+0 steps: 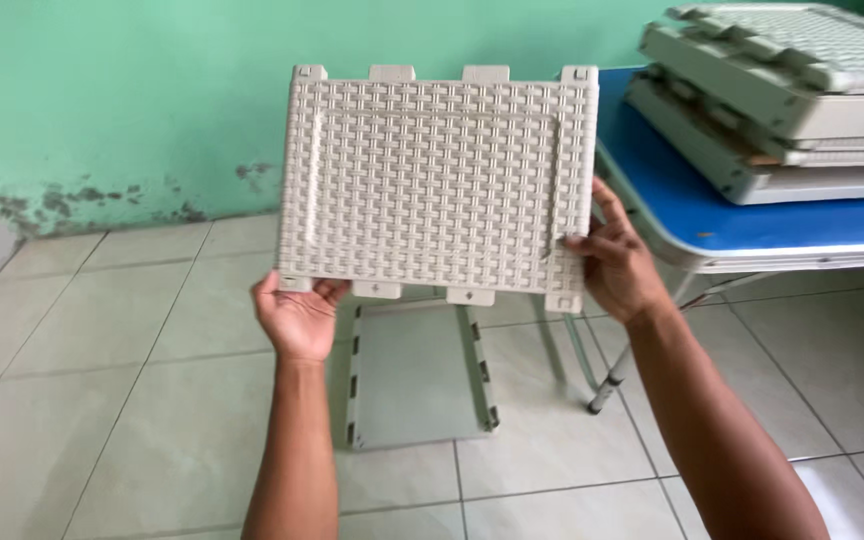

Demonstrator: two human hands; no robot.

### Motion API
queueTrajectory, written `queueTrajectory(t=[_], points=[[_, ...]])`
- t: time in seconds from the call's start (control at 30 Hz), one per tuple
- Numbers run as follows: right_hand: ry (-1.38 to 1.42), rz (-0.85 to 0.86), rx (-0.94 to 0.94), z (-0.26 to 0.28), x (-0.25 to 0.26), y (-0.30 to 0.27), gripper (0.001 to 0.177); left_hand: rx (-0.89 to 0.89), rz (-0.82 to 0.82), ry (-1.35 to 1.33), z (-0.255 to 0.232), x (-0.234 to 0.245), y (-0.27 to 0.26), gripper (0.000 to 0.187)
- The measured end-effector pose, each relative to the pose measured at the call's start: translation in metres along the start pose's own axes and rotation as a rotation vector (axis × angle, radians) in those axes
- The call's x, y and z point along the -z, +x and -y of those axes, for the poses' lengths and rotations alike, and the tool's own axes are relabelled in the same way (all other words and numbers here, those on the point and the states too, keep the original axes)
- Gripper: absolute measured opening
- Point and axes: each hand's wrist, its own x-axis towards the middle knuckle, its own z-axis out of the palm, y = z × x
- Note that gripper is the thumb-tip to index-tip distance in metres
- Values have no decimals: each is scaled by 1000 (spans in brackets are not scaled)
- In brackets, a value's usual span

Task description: The person assembles white plastic crates by hand, snapping together side panels and base trays. They repeatedly build and disassemble the crates, stacking the finished units on a blue table.

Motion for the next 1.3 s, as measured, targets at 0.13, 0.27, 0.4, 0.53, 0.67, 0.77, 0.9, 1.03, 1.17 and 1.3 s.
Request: queueTrajectory(t=[0.13, 0.27, 0.4, 0.53, 0.67, 0.77, 0.9, 1.03, 1.17, 1.3], points=[[-58, 11, -54, -21, -20, 12, 89, 101, 0, -11, -12, 50, -18, 50], [-131, 5, -30, -32, -17, 19, 90, 141, -37, 156, -13, 62, -21, 47], [-179, -30, -75, -58, -12, 25, 79, 153, -129, 394, -16, 73, -34, 52], [-251, -47, -126, -79, -9, 43, 62, 156, -223, 484, -21, 85, -34, 58], [-192, -76, -184, -105, 3, 46, 43, 187, -220, 603, -25, 100, -40, 59], [-257, -140, -254, -117, 10, 48, 45, 223, -245, 651, -23, 109, -40, 59], [-297, -159, -298, -126, 17, 51, 63, 272, -277, 724, -12, 121, -37, 59], [-376, -159, -342, -139, 27, 53, 68, 287, -250, 800, 8, 139, -33, 54], [-322, -161, -215, -158, 39, 57, 56, 285, -208, 881, 32, 152, -32, 56], [-274, -149, -106, -167, 52, 58, 49, 355, -267, 900, 46, 152, -31, 60]])
